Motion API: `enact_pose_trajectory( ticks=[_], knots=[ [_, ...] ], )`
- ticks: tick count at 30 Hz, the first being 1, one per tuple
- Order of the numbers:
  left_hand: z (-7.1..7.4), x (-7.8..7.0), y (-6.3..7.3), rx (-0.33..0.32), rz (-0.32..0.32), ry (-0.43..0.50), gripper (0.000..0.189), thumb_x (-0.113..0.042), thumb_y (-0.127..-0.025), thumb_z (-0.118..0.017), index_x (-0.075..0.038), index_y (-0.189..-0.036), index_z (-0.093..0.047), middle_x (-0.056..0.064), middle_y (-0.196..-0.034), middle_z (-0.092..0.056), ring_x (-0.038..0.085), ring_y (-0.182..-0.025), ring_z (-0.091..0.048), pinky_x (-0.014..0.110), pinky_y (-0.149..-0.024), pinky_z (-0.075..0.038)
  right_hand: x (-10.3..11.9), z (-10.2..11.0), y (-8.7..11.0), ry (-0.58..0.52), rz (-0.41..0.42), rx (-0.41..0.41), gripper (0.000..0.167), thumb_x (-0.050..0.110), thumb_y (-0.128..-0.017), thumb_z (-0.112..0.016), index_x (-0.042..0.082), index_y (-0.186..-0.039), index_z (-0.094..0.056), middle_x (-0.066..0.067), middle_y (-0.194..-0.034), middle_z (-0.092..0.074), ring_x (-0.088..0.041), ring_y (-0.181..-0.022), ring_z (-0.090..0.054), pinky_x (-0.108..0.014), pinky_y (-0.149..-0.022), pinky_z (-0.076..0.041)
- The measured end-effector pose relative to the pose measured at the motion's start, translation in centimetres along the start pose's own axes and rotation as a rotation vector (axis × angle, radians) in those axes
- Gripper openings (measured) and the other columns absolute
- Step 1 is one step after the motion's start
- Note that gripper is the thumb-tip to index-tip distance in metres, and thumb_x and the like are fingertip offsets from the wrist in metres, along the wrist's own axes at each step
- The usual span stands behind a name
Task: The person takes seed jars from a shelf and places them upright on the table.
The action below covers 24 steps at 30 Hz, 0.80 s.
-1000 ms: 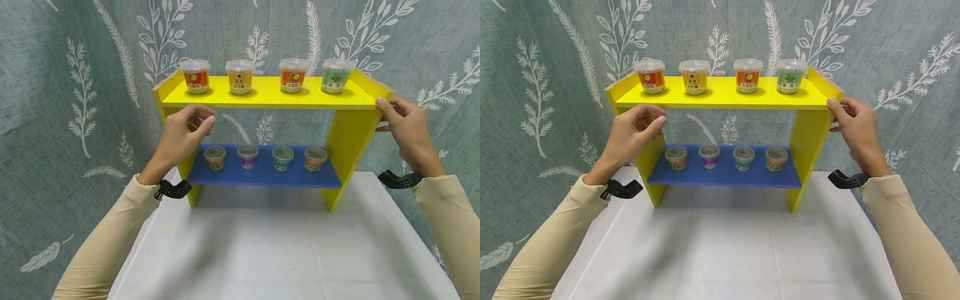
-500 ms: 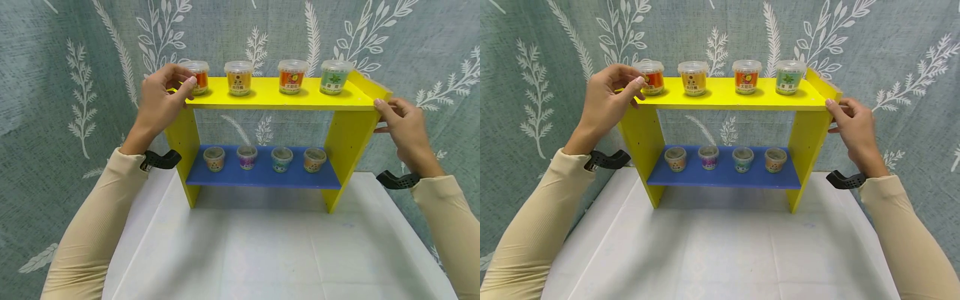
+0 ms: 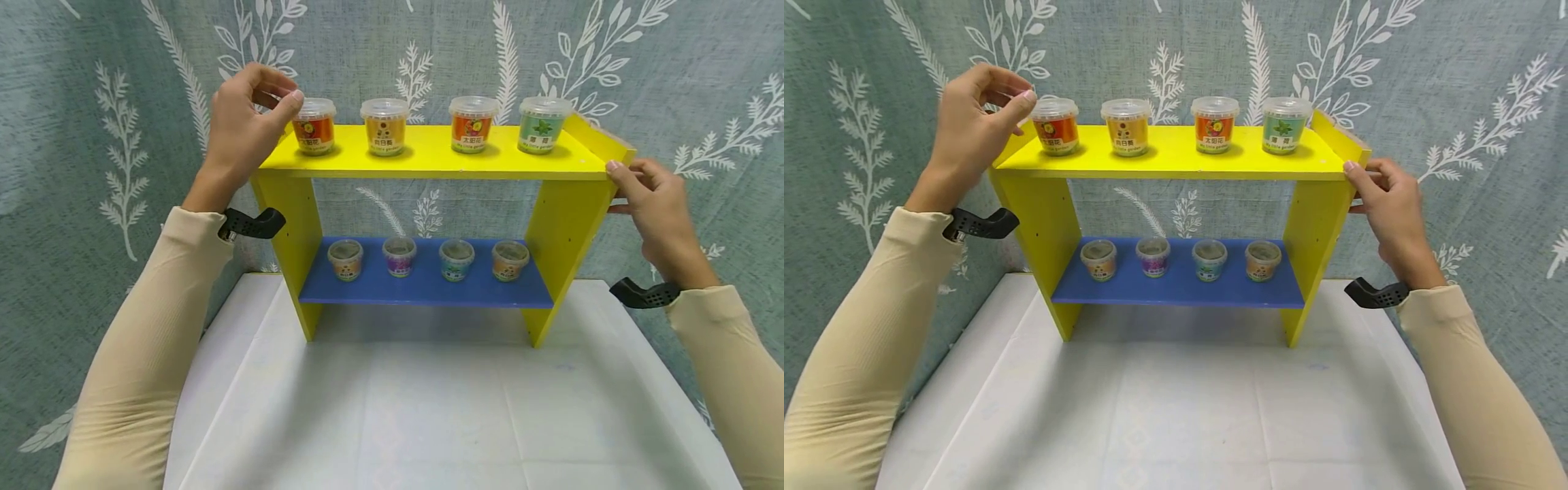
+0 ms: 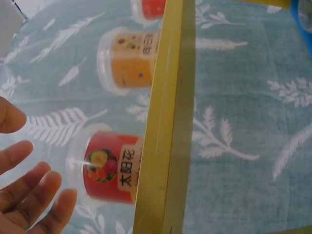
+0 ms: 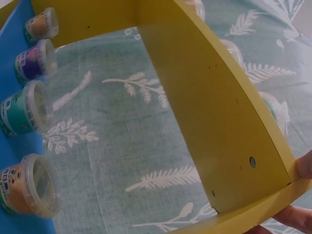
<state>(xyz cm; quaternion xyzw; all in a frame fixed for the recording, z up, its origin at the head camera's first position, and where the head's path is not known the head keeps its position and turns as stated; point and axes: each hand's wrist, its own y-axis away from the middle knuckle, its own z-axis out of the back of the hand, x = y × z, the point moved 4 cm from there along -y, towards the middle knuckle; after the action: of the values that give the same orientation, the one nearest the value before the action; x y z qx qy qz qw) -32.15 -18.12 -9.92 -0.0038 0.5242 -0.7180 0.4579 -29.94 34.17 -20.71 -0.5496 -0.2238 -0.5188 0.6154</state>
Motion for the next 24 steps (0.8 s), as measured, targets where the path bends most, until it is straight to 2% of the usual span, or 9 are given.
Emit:
enact_pose_trajectory(
  ticks=[8, 15, 19, 24],
  knots=[
    [0.1, 1.2, -1.3, 0.058, 0.111, -0.048, 0.048, -0.04, -0.1, -0.065, -0.009, -0.137, -0.059, 0.013, -0.132, -0.062, 0.015, -0.106, -0.053, 0.027, -0.092, -0.043, 0.1, 0.0, 0.1, -0.01, -0.006, -0.009, 0.035, 0.04, -0.102, -0.064, 0.015, -0.128, -0.063, 0.003, -0.112, -0.063, -0.012, -0.092, -0.064, -0.015, -0.074, -0.055],
    [-0.5, 2.1, -1.9, 0.197, 0.212, -0.083, 0.065, -0.051, -0.098, -0.064, -0.011, -0.147, -0.048, 0.014, -0.146, -0.052, 0.025, -0.123, -0.05, 0.036, -0.102, -0.044, 0.0, 0.0, 0.3, 0.0, -0.006, -0.012, 0.037, 0.04, -0.103, -0.063, 0.015, -0.129, -0.063, 0.003, -0.112, -0.063, -0.012, -0.089, -0.065, -0.015, -0.075, -0.055],
    [-1.1, 2.6, -2.0, 0.272, 0.24, -0.109, 0.075, -0.056, -0.097, -0.063, -0.007, -0.15, -0.044, 0.016, -0.149, -0.049, 0.03, -0.132, -0.048, 0.044, -0.108, -0.042, 0.0, 0.0, 0.3, -0.006, -0.012, -0.013, 0.034, 0.041, -0.102, -0.064, 0.015, -0.125, -0.064, 0.003, -0.111, -0.063, -0.013, -0.091, -0.065, -0.016, -0.074, -0.055],
    [-1.3, 2.7, -2.2, 0.305, 0.243, -0.133, 0.081, -0.058, -0.096, -0.063, -0.001, -0.15, -0.043, 0.019, -0.149, -0.048, 0.033, -0.134, -0.047, 0.048, -0.109, -0.042, 0.2, 0.0, 0.3, -0.01, -0.004, -0.015, 0.034, 0.041, -0.102, -0.064, 0.014, -0.123, -0.065, 0.002, -0.112, -0.063, -0.014, -0.095, -0.062, -0.016, -0.073, -0.055]
  ],
)
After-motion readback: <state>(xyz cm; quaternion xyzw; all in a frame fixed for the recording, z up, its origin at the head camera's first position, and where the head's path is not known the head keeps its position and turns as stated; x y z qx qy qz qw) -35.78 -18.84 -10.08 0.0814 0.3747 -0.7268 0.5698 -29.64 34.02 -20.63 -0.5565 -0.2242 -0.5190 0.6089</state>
